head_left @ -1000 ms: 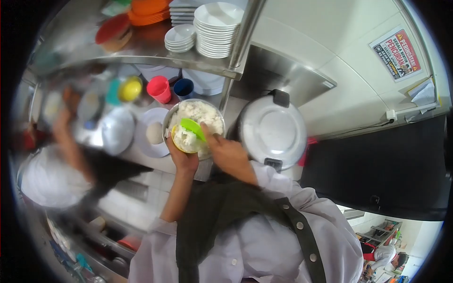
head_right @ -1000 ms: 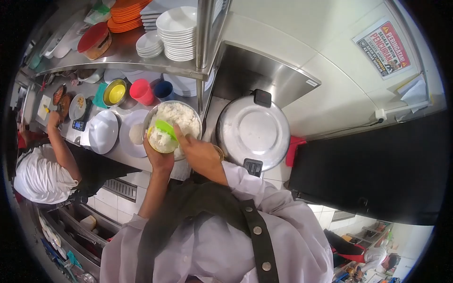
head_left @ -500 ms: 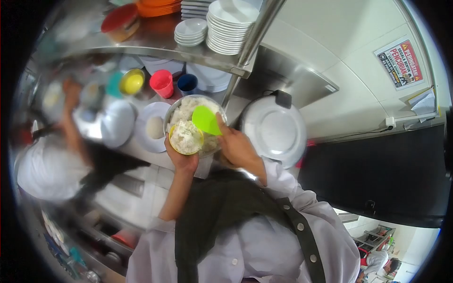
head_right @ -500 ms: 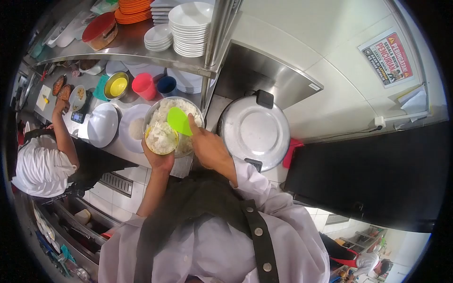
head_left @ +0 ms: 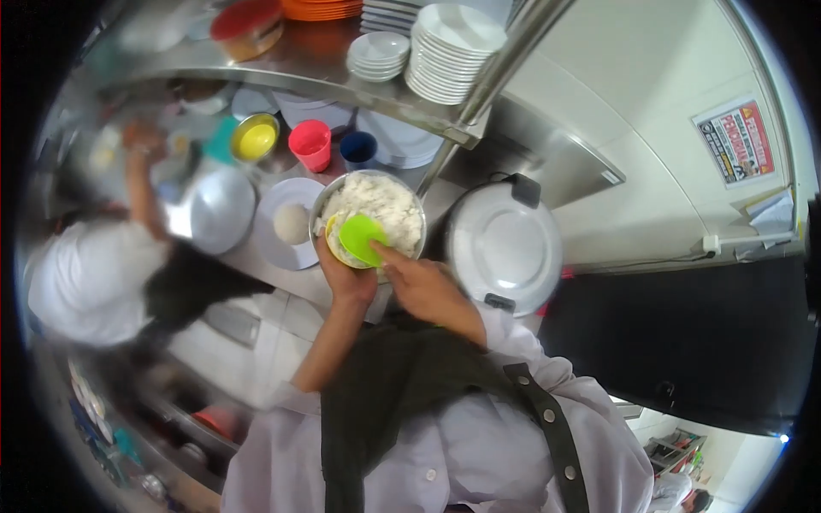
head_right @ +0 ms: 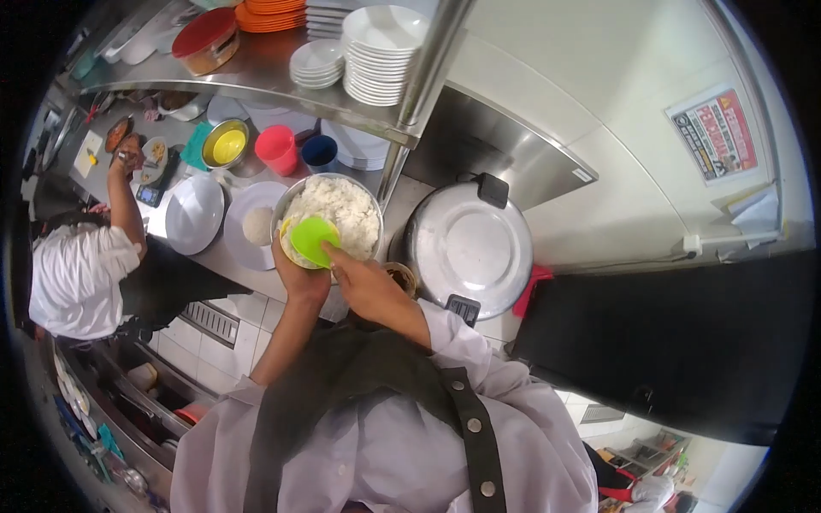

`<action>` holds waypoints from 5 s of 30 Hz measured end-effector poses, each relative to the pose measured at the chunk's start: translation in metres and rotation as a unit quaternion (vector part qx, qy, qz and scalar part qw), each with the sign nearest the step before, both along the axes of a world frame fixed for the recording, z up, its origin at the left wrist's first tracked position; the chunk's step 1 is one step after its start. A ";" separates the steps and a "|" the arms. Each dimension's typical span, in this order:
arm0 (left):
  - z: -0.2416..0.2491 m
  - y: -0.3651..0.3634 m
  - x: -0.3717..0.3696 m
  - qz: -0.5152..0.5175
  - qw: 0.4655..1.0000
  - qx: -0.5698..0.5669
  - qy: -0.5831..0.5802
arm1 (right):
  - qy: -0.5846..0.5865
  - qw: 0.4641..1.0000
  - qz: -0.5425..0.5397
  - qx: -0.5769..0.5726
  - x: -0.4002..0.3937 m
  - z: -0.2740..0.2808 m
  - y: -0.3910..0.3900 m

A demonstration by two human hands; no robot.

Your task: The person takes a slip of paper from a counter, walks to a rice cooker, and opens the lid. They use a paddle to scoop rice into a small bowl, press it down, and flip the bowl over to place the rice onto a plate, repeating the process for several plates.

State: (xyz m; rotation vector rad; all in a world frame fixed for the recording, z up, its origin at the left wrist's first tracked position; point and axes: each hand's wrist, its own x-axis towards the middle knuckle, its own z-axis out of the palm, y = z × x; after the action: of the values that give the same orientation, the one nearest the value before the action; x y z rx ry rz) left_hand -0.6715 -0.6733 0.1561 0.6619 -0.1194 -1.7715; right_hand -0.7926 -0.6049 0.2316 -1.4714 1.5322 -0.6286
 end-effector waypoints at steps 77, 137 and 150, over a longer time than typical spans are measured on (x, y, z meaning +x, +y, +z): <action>-0.002 -0.017 0.029 -0.122 0.983 0.055 0.127 | -0.034 0.996 -0.085 -0.005 -0.037 -0.025 -0.010; -0.010 -0.020 0.023 -0.046 0.997 -0.016 0.064 | 0.062 0.993 0.051 -0.088 -0.011 -0.033 -0.012; -0.011 -0.017 0.013 -0.081 0.997 0.003 0.016 | 0.034 0.994 0.090 0.047 -0.038 -0.014 -0.031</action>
State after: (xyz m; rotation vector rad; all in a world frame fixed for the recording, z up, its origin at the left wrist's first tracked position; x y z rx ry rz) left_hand -0.6582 -0.6907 0.1450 0.6421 -0.1497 -1.9371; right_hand -0.8304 -0.6355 0.2176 -1.5512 1.4407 -0.3991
